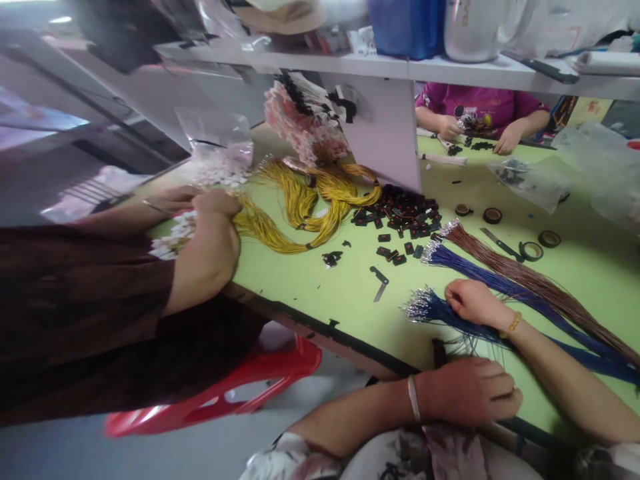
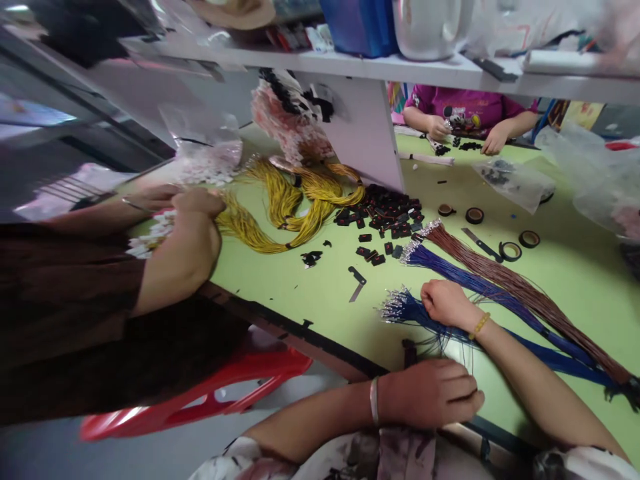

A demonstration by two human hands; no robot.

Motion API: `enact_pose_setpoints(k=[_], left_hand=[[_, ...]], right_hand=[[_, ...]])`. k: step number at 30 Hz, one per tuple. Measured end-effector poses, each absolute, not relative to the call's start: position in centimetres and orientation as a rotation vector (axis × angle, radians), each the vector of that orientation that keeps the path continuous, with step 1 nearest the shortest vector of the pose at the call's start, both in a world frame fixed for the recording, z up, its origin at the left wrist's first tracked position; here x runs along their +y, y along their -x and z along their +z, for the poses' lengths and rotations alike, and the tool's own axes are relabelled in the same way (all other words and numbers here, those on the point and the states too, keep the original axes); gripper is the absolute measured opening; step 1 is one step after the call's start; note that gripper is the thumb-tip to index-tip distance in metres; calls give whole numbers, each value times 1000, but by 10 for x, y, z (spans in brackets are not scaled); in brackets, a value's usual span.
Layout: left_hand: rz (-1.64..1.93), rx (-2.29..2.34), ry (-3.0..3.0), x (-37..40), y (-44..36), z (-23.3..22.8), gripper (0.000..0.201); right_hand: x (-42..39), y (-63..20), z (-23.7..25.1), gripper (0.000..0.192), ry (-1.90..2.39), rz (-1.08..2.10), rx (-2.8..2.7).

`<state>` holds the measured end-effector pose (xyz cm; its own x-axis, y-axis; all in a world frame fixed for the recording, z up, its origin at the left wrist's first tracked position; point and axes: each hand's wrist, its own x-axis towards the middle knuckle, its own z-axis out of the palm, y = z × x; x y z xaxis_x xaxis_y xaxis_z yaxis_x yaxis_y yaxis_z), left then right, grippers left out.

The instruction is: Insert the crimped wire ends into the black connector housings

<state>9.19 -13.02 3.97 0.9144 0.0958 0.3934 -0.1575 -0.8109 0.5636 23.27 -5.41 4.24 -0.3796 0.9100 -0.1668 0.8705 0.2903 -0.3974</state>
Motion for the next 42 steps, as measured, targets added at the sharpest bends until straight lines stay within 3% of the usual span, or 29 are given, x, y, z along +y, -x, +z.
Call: enact_pose_setpoints(k=[3, 6, 10, 14, 20, 25, 33, 40, 42], left_hand=[[489, -131, -2732, -137, -99, 32, 24], [667, 34, -2656, -121, -91, 34, 29], [971, 1002, -2335, -55, -56, 33, 27], [828, 1623, -2120, 12, -25, 16, 29], [661, 1621, -2233, 21, -16, 0, 18], [954, 1417, -1941, 9, -16, 10, 10], [1152, 833, -920, -2, -23, 28, 37], [996, 729, -585, -18, -34, 33, 24], [990, 753, -587, -23, -36, 35, 28]], right_hand=[[-58, -228, 39, 12, 1723, 594, -2499], [-60, -230, 38, 13, 1737, 634, -2486], [-61, -234, 39, 12, 1740, 767, -2394], [-62, -234, 40, 13, 1703, 691, -2375], [-64, -229, 49, 11, 2095, 417, -2186], [-61, -229, 50, 8, 2025, 467, -2150], [-55, -246, 49, 13, 2043, 392, -1911], [-47, -242, 60, 12, 2123, 214, -1952], [-43, -241, 61, 14, 2026, 325, -1891]])
